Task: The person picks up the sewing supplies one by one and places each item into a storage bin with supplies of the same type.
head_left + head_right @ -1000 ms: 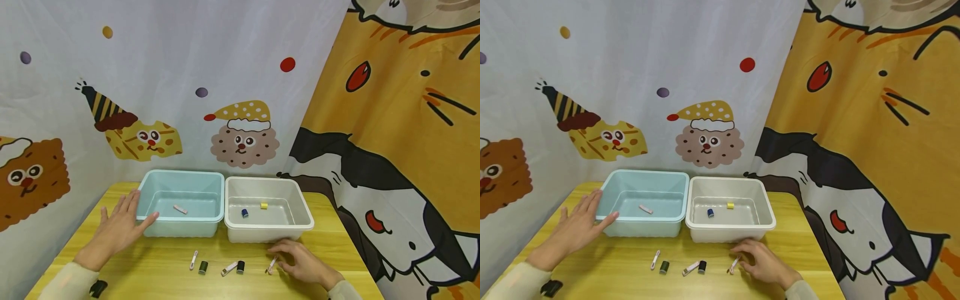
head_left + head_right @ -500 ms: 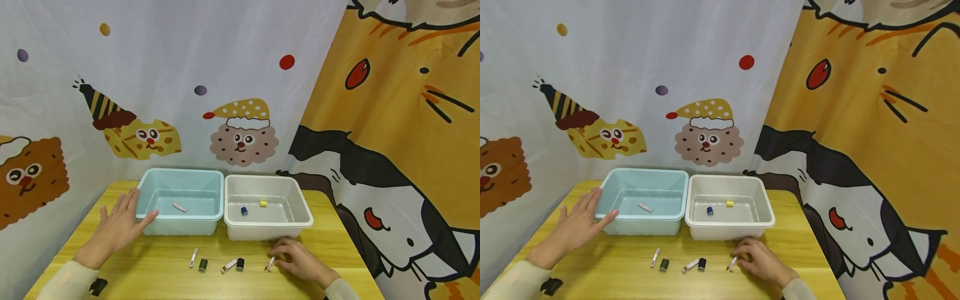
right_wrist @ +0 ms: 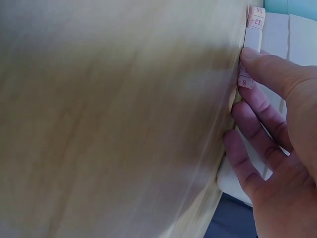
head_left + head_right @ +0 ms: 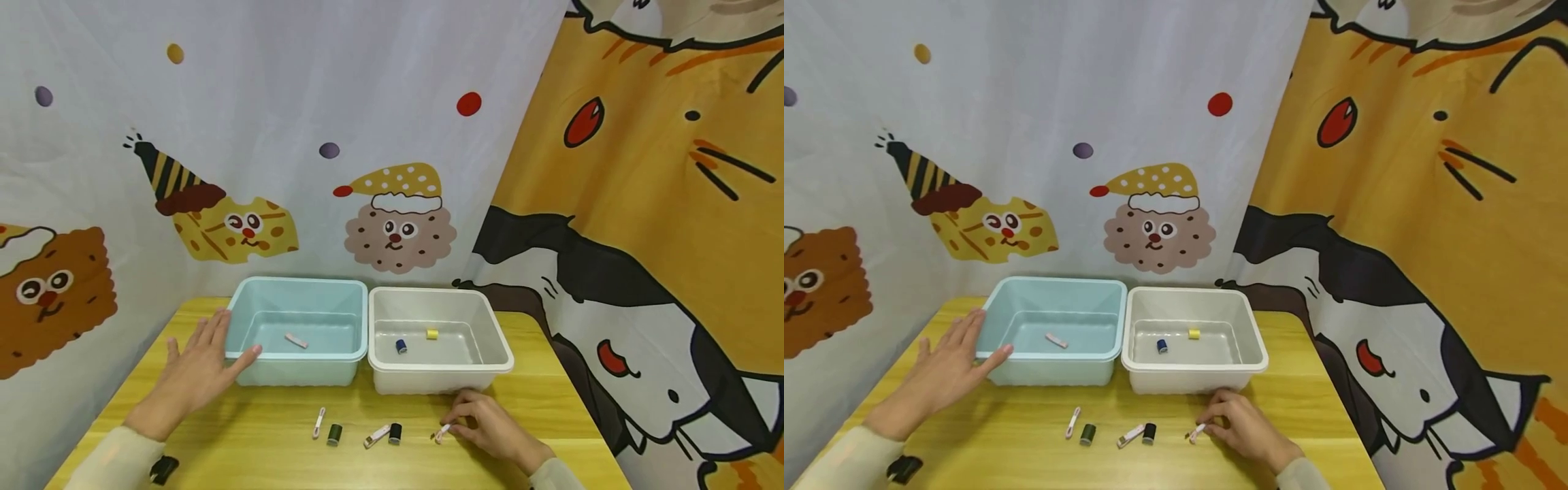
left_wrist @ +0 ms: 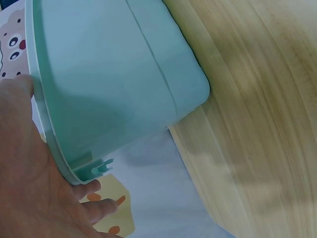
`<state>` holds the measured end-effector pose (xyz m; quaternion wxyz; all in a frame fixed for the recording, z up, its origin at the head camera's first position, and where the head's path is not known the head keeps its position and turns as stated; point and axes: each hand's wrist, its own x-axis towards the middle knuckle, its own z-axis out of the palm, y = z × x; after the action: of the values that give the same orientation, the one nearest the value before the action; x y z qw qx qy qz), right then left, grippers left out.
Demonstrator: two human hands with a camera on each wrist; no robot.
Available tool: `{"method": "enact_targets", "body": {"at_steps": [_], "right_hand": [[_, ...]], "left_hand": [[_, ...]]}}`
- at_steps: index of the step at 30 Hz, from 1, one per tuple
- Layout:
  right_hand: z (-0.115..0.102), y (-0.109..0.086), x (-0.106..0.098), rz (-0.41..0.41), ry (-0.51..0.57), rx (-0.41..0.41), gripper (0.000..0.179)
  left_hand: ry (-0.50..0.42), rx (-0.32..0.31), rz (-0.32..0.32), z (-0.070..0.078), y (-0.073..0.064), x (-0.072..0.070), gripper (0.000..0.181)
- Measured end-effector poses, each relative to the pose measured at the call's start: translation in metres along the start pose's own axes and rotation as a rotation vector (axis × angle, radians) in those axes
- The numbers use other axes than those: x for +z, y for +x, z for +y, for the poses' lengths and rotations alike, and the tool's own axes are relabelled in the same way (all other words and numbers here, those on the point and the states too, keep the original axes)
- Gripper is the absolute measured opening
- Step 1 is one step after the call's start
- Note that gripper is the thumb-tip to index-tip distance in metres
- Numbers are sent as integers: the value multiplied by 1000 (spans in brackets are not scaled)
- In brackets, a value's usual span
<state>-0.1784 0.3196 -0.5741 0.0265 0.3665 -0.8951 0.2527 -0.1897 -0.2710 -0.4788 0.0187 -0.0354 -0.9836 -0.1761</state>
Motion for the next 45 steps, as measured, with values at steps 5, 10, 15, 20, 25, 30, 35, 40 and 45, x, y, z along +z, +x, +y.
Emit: {"method": "enact_targets", "body": {"at_steps": [5,10,15,20,25,30,35,40,45], "right_hand": [[0,1,0,-3,-9,-5,23],[-1,1,0,-6,-23,8,21],[-2,0,-1,-14,-29,37,18],[-3,0,0,-16,-14,63,15],[-1,2,0,-23,-15,60,16],[1,4,-1,-24,0,29,18],[-1,5,-3,1,-7,6,15],[-6,5,-1,24,-22,8,15],[-11,5,1,42,-14,0,15]], "left_hand": [[1,2,5,-1,0,1,121],[4,3,10,-1,1,1,121],[1,2,1,1,1,1,121],[0,4,-3,1,0,0,121],[5,3,-1,1,0,0,121],[16,2,4,2,1,0,121],[20,2,14,2,2,1,121],[12,3,15,1,2,2,121],[13,4,11,1,1,1,121]]}}
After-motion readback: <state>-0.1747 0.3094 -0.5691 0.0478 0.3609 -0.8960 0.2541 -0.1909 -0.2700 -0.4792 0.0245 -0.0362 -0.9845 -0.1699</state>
